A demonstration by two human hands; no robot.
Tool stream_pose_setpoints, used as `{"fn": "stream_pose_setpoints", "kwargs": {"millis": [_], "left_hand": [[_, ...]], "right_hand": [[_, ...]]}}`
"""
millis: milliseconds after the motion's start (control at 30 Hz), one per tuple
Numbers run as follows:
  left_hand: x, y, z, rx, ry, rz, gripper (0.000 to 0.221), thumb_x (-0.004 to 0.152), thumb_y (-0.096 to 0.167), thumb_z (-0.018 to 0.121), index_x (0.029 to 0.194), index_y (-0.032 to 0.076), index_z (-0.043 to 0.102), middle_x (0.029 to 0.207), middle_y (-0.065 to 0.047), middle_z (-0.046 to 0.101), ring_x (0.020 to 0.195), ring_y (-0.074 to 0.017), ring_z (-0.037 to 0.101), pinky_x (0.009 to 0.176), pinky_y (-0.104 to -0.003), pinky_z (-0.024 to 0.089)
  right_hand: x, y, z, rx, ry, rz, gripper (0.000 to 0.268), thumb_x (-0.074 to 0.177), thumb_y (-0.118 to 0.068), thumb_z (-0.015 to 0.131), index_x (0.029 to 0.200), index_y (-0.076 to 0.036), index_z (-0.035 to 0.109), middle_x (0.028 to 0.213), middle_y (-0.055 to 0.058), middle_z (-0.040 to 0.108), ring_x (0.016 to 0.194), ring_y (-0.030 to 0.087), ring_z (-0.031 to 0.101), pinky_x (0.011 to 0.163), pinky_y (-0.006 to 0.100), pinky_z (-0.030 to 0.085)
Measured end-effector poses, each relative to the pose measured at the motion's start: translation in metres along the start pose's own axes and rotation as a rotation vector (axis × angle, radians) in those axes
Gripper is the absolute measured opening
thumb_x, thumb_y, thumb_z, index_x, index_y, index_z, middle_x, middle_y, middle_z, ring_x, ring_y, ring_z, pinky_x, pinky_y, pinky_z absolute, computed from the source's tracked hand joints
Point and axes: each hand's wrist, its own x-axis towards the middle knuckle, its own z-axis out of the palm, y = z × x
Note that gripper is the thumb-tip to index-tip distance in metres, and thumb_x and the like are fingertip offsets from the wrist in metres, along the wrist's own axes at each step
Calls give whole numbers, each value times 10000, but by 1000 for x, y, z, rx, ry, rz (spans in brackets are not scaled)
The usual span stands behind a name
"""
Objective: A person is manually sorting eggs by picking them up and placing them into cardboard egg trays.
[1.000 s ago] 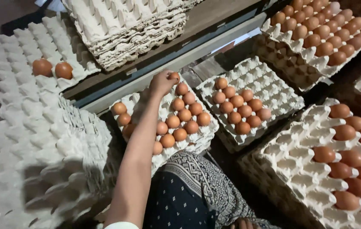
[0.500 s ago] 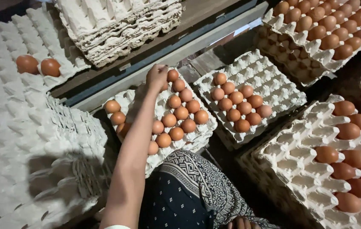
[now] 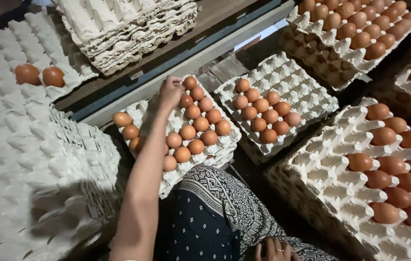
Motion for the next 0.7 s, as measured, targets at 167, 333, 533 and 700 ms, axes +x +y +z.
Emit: {"fn": "stream_pose_setpoints", "kwargs": {"millis": [167,333,533,700], "left_hand": [[-38,29,-43,216,-349,17,340,847,304,662,1127,118,612,1119,-40,684,988,-193,649,847,-334,510],[-57,52,-51,401,-252,48,299,889,366,594,1125,202,678,1077,0,714,973,-240,647,859,-385,500],[-56,53,-52,382,-314,38,322,896,363,615,1157,178,651,1092,-21,700,964,-229,657,832,-382,512],[-54,42,-43,411,-299,47,374,878,335,622,1213,168,633,1104,-97,690,956,-301,650,831,-436,501]], "right_hand": [[-2,-8,-11,-37,-63,62,295,691,-398,695,977,-322,698,927,-148,715,961,110,611,1029,422,401],[2,-15,-32,-4,-42,84,246,686,-356,689,927,-310,694,901,-143,697,925,109,592,1026,396,332],[0,-16,-34,-5,-38,82,316,709,-394,708,995,-259,715,976,-113,706,999,115,600,1014,410,349],[1,-16,-39,10,26,17,340,719,-395,696,1009,-219,679,1089,-98,675,1038,153,573,988,445,365]]}}
